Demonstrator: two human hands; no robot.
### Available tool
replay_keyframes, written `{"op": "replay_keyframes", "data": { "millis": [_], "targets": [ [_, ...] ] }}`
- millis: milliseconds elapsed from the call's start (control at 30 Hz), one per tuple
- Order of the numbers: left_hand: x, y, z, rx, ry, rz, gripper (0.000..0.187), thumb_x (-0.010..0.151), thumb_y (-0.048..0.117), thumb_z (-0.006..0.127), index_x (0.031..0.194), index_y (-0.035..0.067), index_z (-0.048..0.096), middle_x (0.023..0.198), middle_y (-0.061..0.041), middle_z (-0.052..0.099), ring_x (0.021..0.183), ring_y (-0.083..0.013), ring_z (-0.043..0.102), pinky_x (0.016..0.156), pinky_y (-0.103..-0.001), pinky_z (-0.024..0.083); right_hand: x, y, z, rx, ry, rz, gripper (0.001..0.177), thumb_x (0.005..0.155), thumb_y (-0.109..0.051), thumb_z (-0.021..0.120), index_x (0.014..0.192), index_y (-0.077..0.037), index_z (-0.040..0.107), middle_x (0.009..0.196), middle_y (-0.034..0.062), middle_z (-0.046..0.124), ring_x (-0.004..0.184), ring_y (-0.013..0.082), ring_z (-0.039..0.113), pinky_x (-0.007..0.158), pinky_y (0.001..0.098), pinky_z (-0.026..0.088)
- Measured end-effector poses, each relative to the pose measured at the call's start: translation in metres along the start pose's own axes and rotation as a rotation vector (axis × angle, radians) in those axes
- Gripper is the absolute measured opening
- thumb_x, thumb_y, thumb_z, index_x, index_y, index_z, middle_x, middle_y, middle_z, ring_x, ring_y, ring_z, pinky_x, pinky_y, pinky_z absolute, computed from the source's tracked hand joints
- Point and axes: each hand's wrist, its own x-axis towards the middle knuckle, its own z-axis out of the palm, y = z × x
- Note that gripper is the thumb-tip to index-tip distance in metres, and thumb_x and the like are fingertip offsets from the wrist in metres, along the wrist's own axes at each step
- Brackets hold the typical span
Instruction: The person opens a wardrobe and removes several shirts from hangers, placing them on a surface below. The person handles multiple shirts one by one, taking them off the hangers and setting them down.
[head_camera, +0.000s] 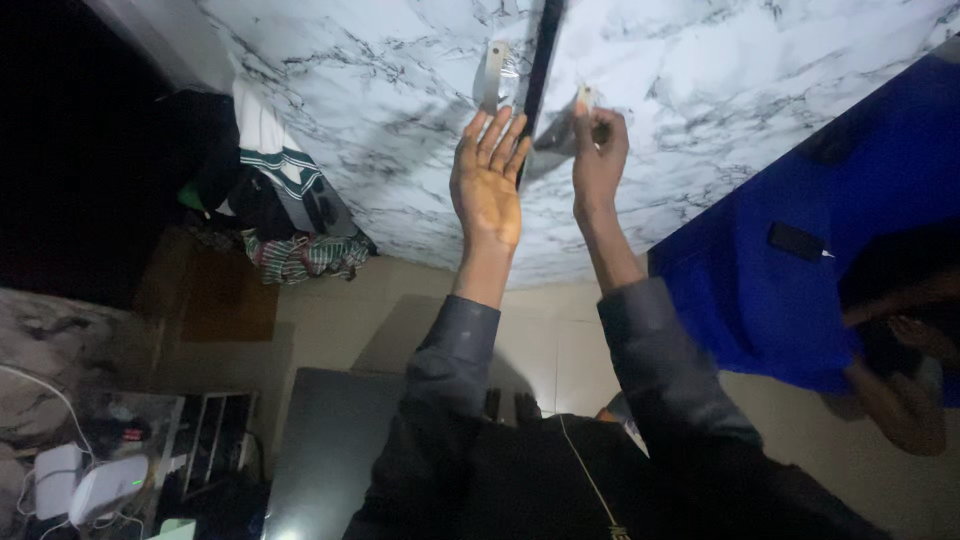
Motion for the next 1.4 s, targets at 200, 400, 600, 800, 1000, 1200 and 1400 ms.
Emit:
{"op": "replay_keyframes", "data": {
  "millis": [200,400,600,800,1000,1200,1400],
  "targets": [
    [0.006,-0.006,-0.008,0.204,0.173,-0.009,0.049,0.103,0.030,0.059,0.142,0.001,0.052,0.139,-0.023,0.062,0.126,-0.0369,0.064,0.102,-0.047,0.052,-0.055,-0.033,-0.030,0.070,-0.010,-0.094,0.018,0.108,-0.018,0.067,0.112,-0.003,0.059,0.104,-0.0008,0.057,0.095,0.0081,0.052,0.085,0.0239,0.044],
    [0.029,-0.004,-0.015,0.363,0.201,0.072,0.050,0.096,0.029,0.071,0.137,0.005,0.058,0.130,-0.014,0.065,0.118,-0.0294,0.068,0.092,-0.038,0.053,-0.115,-0.071,-0.085,-0.229,0.031,-0.025,0.027,0.110,-0.028,0.054,0.121,-0.004,0.057,0.097,-0.0015,0.052,0.072,0.0044,0.043,0.062,0.0208,0.039],
    [0.050,-0.021,-0.020,0.647,0.186,0.321,0.044,0.101,0.022,0.073,0.137,0.002,0.059,0.134,-0.013,0.056,0.124,-0.0244,0.054,0.107,-0.036,0.048,-0.180,-0.036,-0.185,-0.260,0.109,-0.051,0.026,0.118,-0.026,0.049,0.129,-0.003,0.048,0.108,0.0042,0.049,0.098,0.0093,0.047,0.088,0.0257,0.039],
    [0.068,-0.051,-0.007,1.291,0.266,0.633,0.067,0.087,0.019,0.088,0.136,-0.003,0.048,0.134,-0.017,0.052,0.130,-0.0320,0.046,0.111,-0.042,0.044,-0.220,-0.012,-0.283,-0.324,0.395,-0.020,0.034,0.116,-0.026,0.051,0.138,-0.002,0.044,0.133,0.0105,0.050,0.130,0.0182,0.049,0.115,0.0361,0.042],
    [0.076,-0.071,0.011,1.390,0.347,0.512,0.098,0.080,0.026,0.090,0.146,-0.007,0.026,0.140,-0.028,0.035,0.135,-0.0419,0.037,0.111,-0.057,0.035,-0.229,-0.026,-0.343,-0.350,0.682,0.050,0.040,0.114,-0.029,0.052,0.140,-0.001,0.043,0.136,0.0121,0.050,0.132,0.0201,0.049,0.114,0.0371,0.043],
    [0.091,-0.086,0.013,1.496,0.443,0.566,0.104,0.081,0.030,0.089,0.149,-0.007,0.020,0.133,-0.025,0.038,0.128,-0.0386,0.039,0.105,-0.056,0.034,-0.223,-0.035,-0.393,-0.331,0.862,0.075,0.045,0.112,-0.033,0.052,0.142,0.000,0.042,0.138,0.0136,0.050,0.133,0.0220,0.049,0.114,0.0381,0.044],
    [0.107,-0.093,0.013,1.475,0.593,0.545,0.103,0.081,0.031,0.088,0.148,-0.009,0.021,0.133,-0.025,0.035,0.129,-0.0400,0.037,0.102,-0.054,0.034,-0.216,-0.041,-0.431,-0.297,1.003,0.098,0.051,0.110,-0.036,0.052,0.144,0.001,0.041,0.141,0.0151,0.050,0.135,0.0238,0.050,0.114,0.0391,0.045]
  ]
}}
